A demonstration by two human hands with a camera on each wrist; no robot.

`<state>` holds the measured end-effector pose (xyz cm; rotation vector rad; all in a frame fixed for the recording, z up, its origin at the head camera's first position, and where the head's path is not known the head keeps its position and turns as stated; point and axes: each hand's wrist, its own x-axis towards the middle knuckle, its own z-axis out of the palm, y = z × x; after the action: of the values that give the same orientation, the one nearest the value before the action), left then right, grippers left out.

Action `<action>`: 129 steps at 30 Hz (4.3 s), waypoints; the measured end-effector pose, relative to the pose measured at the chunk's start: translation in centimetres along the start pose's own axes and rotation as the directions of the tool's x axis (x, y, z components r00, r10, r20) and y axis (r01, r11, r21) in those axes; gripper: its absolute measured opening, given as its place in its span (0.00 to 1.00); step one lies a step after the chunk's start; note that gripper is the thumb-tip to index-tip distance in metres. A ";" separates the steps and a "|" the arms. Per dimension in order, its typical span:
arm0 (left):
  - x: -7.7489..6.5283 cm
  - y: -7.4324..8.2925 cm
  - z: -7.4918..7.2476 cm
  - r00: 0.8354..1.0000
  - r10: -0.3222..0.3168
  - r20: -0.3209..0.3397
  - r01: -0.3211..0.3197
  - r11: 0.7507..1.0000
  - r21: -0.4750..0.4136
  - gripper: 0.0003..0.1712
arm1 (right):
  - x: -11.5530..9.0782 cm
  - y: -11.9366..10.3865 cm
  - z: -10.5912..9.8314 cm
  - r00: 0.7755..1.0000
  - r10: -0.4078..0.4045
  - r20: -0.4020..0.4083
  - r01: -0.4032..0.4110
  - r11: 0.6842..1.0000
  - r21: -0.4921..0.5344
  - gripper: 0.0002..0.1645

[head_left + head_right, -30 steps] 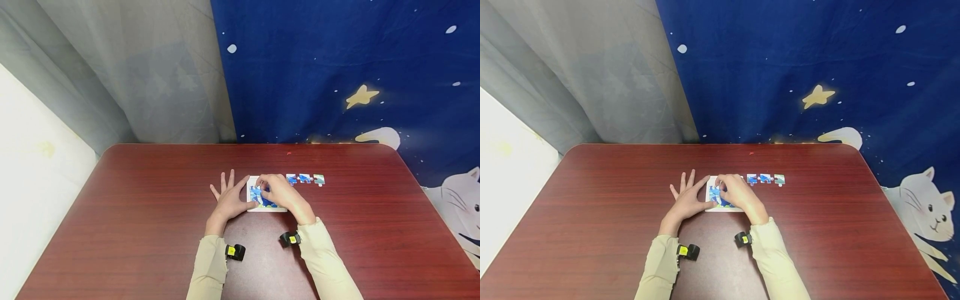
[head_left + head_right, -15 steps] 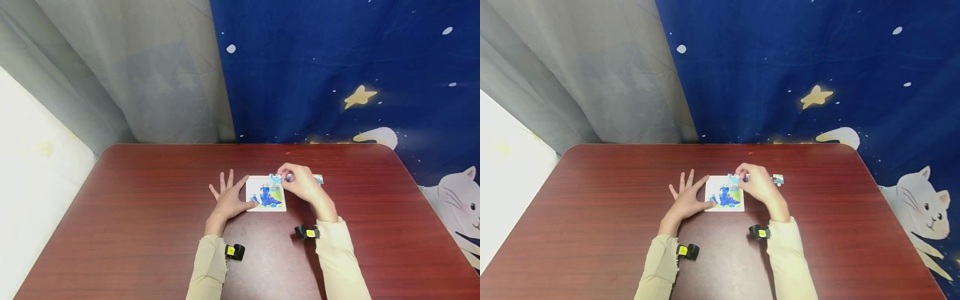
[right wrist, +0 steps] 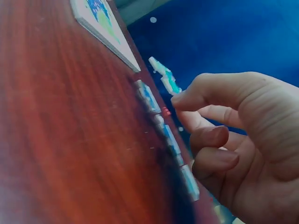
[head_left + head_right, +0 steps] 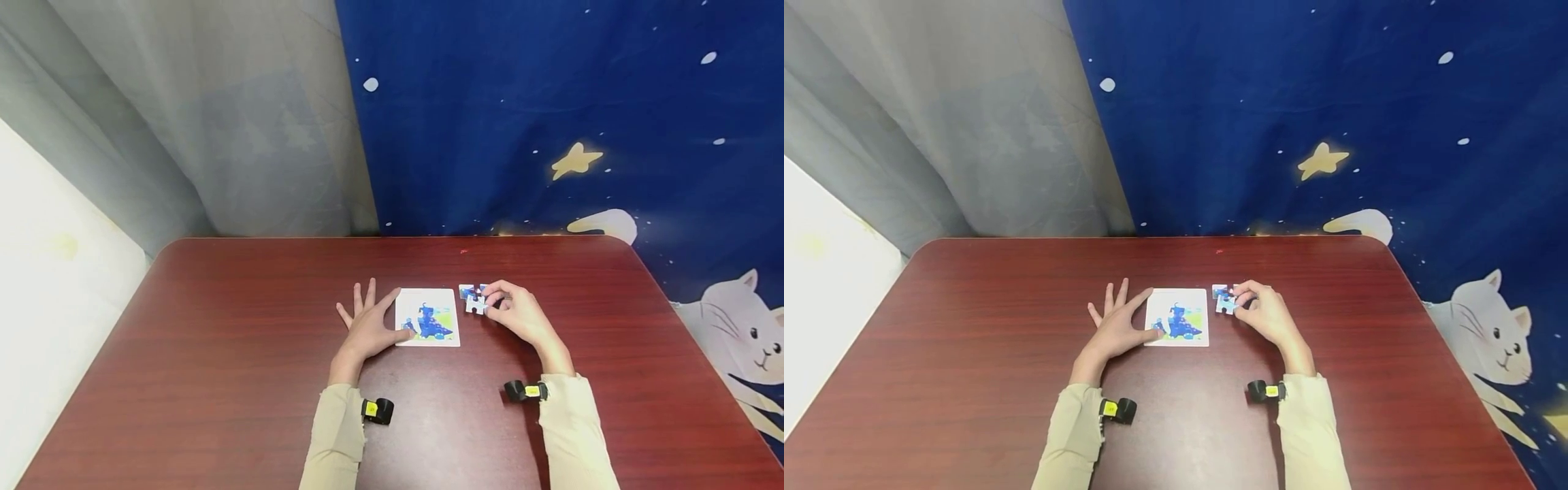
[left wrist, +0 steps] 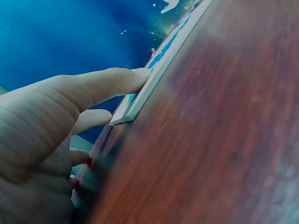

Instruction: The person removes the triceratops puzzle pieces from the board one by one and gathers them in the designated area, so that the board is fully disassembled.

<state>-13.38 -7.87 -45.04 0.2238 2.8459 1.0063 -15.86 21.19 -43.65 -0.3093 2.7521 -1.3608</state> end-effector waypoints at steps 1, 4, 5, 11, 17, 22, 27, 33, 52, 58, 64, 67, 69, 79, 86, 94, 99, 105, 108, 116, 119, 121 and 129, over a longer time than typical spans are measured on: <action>-0.1 -0.1 0.1 1.000 -0.003 0.000 0.003 1.000 0.001 0.49 | 0.0 0.3 0.2 1.000 0.003 0.007 -0.004 1.000 0.024 0.14; -0.3 -0.3 0.2 1.000 -0.006 -0.002 0.006 1.000 -0.002 0.49 | -0.1 0.9 0.9 1.000 0.004 0.027 -0.007 0.994 0.104 0.13; -0.4 -0.3 0.2 1.000 -0.008 0.001 0.008 1.000 -0.003 0.49 | -0.1 1.1 1.1 1.000 0.000 0.031 -0.003 0.992 0.125 0.12; -0.3 -0.5 0.2 1.000 -0.008 -0.013 0.008 1.000 0.000 0.48 | 0.0 1.5 2.0 0.999 -0.046 -0.026 0.049 0.987 0.151 0.12; -0.1 -0.5 0.2 1.000 -0.007 -0.008 0.008 1.000 0.007 0.48 | -0.1 1.7 2.4 0.998 -0.026 -0.063 0.031 0.995 0.092 0.12; -0.1 -0.5 0.3 1.000 0.001 -0.014 -0.001 1.000 0.011 0.48 | -0.3 1.7 2.3 0.998 -0.003 -0.067 0.007 0.998 0.068 0.11; 0.0 -0.3 0.3 1.000 0.016 -0.024 -0.015 1.000 0.006 0.48 | -0.3 1.6 2.1 0.997 0.004 -0.072 0.000 0.998 0.056 0.11; 0.1 -0.2 0.3 1.000 0.019 -0.021 -0.018 1.000 0.008 0.48 | -0.3 1.4 2.0 0.997 0.027 -0.070 -0.025 0.999 0.037 0.11; 0.1 0.0 0.0 1.000 0.009 -0.007 -0.009 1.000 0.008 0.48 | -0.3 1.4 1.8 0.998 0.045 -0.039 -0.042 0.997 0.062 0.13; 0.0 0.1 0.0 1.000 0.005 -0.011 -0.005 1.000 0.004 0.48 | -0.3 1.5 1.8 0.997 0.053 -0.048 -0.048 0.994 0.100 0.11; 0.1 0.2 0.2 1.000 0.019 -0.004 -0.019 1.000 0.001 0.48 | -0.7 2.1 2.2 0.977 0.017 -0.211 0.019 0.986 0.168 0.06; 0.2 0.1 0.2 1.000 0.017 -0.002 -0.017 1.000 0.006 0.48 | -0.9 2.1 2.4 0.963 -0.008 -0.269 0.073 0.970 0.232 0.05; 0.1 0.1 0.2 1.000 0.011 0.003 -0.011 1.000 0.014 0.48 | -1.1 1.6 2.5 0.954 -0.026 -0.298 0.106 0.961 0.254 0.04; -0.2 -0.2 -0.2 1.000 0.000 -0.004 0.000 1.000 0.002 0.48 | -0.4 -1.8 5.2 0.944 -0.197 -0.264 0.240 0.961 0.140 0.05; 0.3 0.1 -0.2 1.000 0.007 0.004 -0.007 1.000 0.021 0.47 | -0.3 -4.4 6.9 0.976 -0.188 0.111 0.200 0.974 -0.108 0.22; 0.3 -0.1 0.0 1.000 0.009 -0.007 -0.009 1.000 0.015 0.47 | -0.4 -4.7 7.0 0.968 -0.171 0.183 0.204 0.963 -0.177 0.25; 0.3 0.0 -0.1 1.000 0.003 -0.008 -0.003 1.000 0.011 0.47 | -0.3 -4.9 6.9 0.964 -0.176 0.201 0.214 0.958 -0.189 0.24; 0.4 0.1 -0.1 1.000 -0.010 0.004 0.010 1.000 0.017 0.47 | -0.2 -4.9 6.8 0.956 -0.187 0.227 0.237 0.947 -0.219 0.23; 0.4 0.1 -0.1 1.000 -0.007 0.001 0.007 1.000 0.015 0.47 | -0.2 -4.9 6.7 0.954 -0.194 0.230 0.244 0.946 -0.213 0.23; 0.5 -0.1 0.0 1.000 -0.007 0.001 0.007 1.000 0.019 0.47 | -0.2 -5.4 6.8 0.959 -0.149 0.243 0.204 0.954 -0.221 0.23; 0.5 -0.2 -0.1 1.000 -0.009 0.001 0.009 1.000 0.025 0.47 | -0.3 -6.0 7.0 0.961 -0.116 0.251 0.178 0.954 -0.240 0.23; 0.5 -0.2 -0.1 1.000 -0.011 0.002 0.011 1.000 0.025 0.47 | -0.2 -6.3 7.1 0.963 -0.101 0.251 0.165 0.954 -0.252 0.23; 0.5 0.0 -0.1 1.000 -0.014 0.013 0.014 0.999 0.030 0.47 | -0.1 -6.4 7.1 0.973 -0.027 0.231 0.085 0.965 -0.248 0.23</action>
<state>-13.93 -7.89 -44.98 0.2122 2.8484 0.9567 -13.84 11.93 -42.91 -0.5243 2.7401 -0.9100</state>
